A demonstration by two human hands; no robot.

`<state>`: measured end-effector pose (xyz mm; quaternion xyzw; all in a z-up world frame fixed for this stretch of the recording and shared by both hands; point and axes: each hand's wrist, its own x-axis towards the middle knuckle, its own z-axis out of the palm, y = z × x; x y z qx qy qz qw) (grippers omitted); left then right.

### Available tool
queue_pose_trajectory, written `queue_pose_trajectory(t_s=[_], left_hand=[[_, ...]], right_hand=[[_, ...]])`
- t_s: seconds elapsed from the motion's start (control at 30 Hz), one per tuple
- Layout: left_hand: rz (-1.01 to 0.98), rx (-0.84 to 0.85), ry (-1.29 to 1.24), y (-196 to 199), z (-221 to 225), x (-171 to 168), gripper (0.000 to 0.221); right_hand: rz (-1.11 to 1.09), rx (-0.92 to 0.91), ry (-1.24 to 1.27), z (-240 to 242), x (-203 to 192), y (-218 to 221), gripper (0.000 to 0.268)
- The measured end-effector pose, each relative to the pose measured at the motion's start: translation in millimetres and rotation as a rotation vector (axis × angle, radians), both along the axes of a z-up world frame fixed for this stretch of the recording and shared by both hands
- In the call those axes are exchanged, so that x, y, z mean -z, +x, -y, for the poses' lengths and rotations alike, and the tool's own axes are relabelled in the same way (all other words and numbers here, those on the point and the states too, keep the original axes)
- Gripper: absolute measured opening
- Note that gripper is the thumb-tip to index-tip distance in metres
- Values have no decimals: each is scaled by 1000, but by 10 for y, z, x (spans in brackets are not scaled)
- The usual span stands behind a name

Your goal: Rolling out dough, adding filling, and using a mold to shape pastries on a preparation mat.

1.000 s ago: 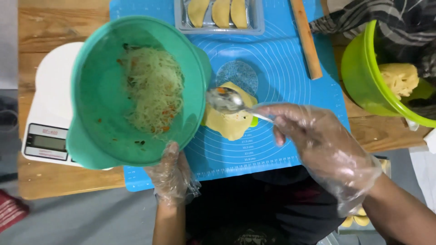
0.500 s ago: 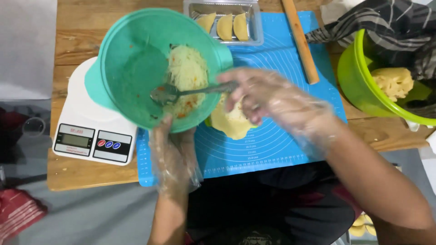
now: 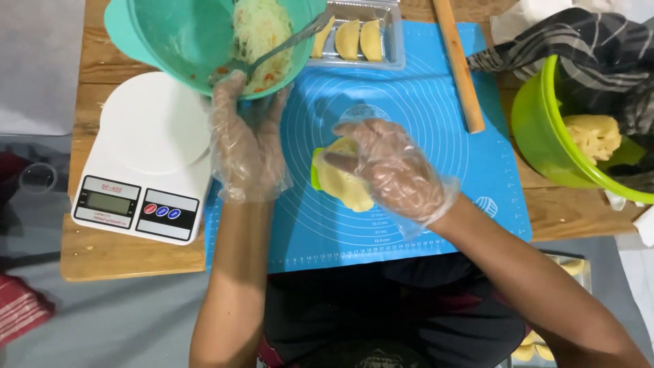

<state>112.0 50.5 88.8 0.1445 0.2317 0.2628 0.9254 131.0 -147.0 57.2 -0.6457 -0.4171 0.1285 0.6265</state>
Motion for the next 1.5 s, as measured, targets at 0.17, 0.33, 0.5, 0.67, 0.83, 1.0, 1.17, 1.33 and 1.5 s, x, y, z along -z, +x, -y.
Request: queue_pose_trajectory(t_s=[0.17, 0.33, 0.5, 0.67, 0.83, 1.0, 1.17, 1.33, 1.5], left_hand=[[14, 33, -3, 105, 15, 66, 74], [26, 16, 1, 143, 36, 104, 87], [-10, 42, 0, 161, 28, 112, 81], [-7, 23, -11, 148, 0, 134, 86], [-2, 0, 10, 178, 18, 137, 87], [9, -19, -33, 246, 2, 203, 98], [-61, 0, -37, 244, 19, 127, 84], [-57, -3, -25, 274, 11, 104, 92], [-79, 18, 17, 315, -4, 102, 87]], right_hand=[[1078, 218, -850, 124, -73, -95, 49], [806, 355, -587, 166, -41, -53, 52], [467, 284, -383, 224, -10, -1, 47], [694, 335, -452, 199, 150, 129, 40], [700, 392, -594, 223, 105, 96, 49], [172, 80, -23, 275, 65, 143, 53], [350, 196, -86, 153, -17, 168, 63], [539, 331, -354, 208, 160, 218, 55], [611, 391, -472, 253, 19, 126, 58]])
